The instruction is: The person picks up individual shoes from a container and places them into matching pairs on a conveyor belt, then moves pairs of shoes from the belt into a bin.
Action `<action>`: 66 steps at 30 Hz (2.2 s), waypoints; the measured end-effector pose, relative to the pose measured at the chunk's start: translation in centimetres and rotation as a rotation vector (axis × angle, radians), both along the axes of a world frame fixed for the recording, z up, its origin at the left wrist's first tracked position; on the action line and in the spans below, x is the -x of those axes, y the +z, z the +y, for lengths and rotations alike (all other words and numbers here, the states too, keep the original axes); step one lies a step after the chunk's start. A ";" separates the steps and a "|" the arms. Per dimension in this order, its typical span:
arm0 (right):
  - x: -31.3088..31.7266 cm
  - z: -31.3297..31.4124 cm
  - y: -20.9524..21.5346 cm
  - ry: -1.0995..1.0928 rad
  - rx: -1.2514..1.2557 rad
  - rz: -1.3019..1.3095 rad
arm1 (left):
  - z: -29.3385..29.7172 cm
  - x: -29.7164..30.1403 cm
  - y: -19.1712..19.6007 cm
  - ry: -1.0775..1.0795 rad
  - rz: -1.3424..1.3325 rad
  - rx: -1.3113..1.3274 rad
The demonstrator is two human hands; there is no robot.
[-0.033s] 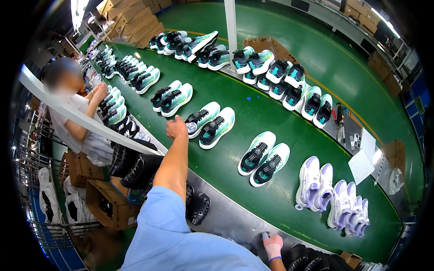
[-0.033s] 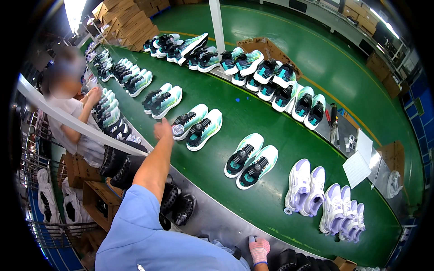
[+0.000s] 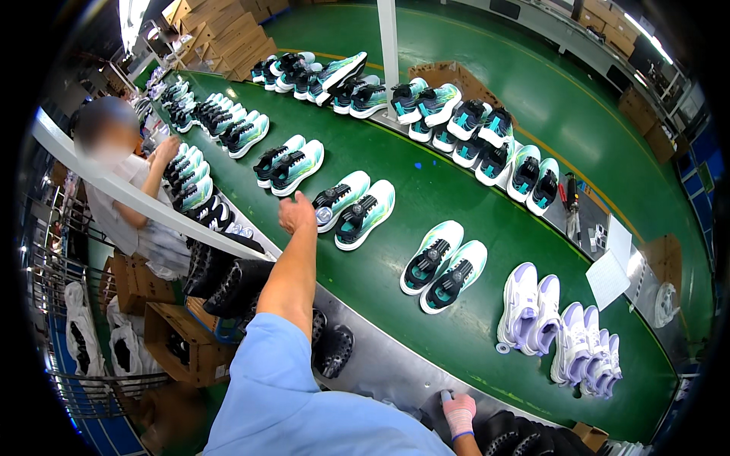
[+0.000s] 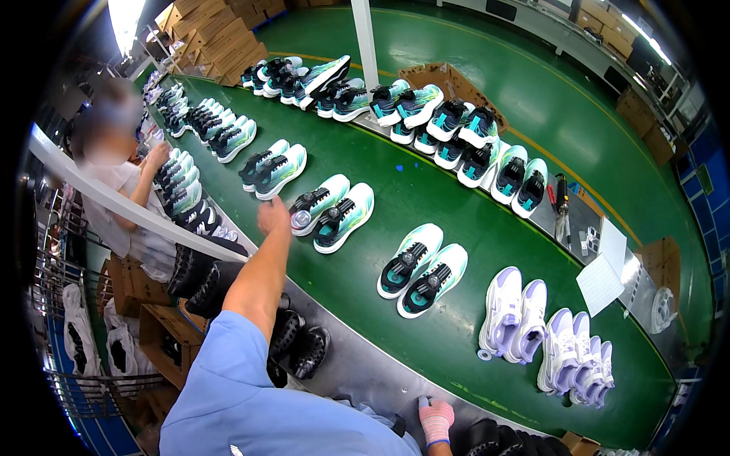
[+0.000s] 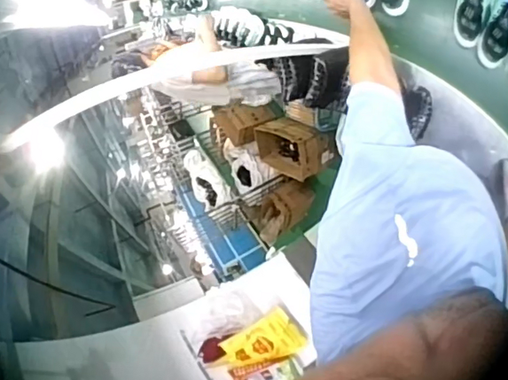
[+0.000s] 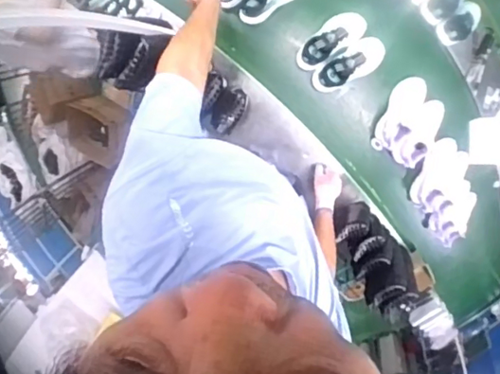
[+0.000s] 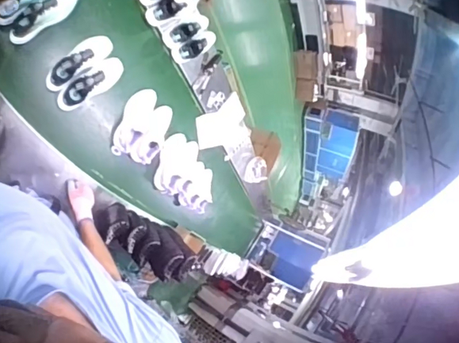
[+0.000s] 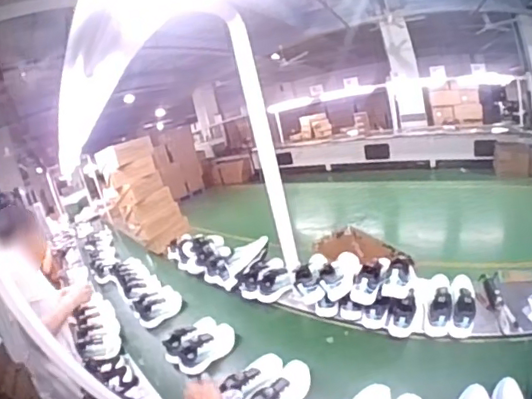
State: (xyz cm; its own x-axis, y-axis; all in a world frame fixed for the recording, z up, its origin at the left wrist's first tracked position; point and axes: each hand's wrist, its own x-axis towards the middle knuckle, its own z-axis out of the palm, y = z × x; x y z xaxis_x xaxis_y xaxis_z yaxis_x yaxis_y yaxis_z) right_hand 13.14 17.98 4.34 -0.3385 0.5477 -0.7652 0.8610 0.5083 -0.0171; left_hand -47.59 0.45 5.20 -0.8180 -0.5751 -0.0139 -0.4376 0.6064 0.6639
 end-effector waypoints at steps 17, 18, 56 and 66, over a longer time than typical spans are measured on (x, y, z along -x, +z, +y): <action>-0.1 -0.1 0.2 -0.101 0.049 0.006 | 15.0 -15.3 10.1 -2.032 -0.480 0.461; -0.3 0.0 0.4 -0.127 0.052 0.011 | 15.2 -17.3 10.5 -2.070 -0.493 0.577; 7.1 13.4 7.3 0.225 -0.322 0.258 | 4.8 -46.3 1.5 -1.682 -0.311 0.498; -7.8 29.4 9.5 -0.561 -0.790 0.103 | 5.5 -46.3 2.4 -1.736 -0.423 0.645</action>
State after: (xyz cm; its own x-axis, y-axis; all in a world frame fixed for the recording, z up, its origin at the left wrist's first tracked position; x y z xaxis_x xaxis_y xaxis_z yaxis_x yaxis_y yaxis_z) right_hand 20.97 47.37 13.84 0.0835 0.9925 -0.0889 0.9949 -0.0780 0.0637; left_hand -1.26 5.95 7.64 -0.4179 0.7657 -0.4890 0.7925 0.5704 0.2158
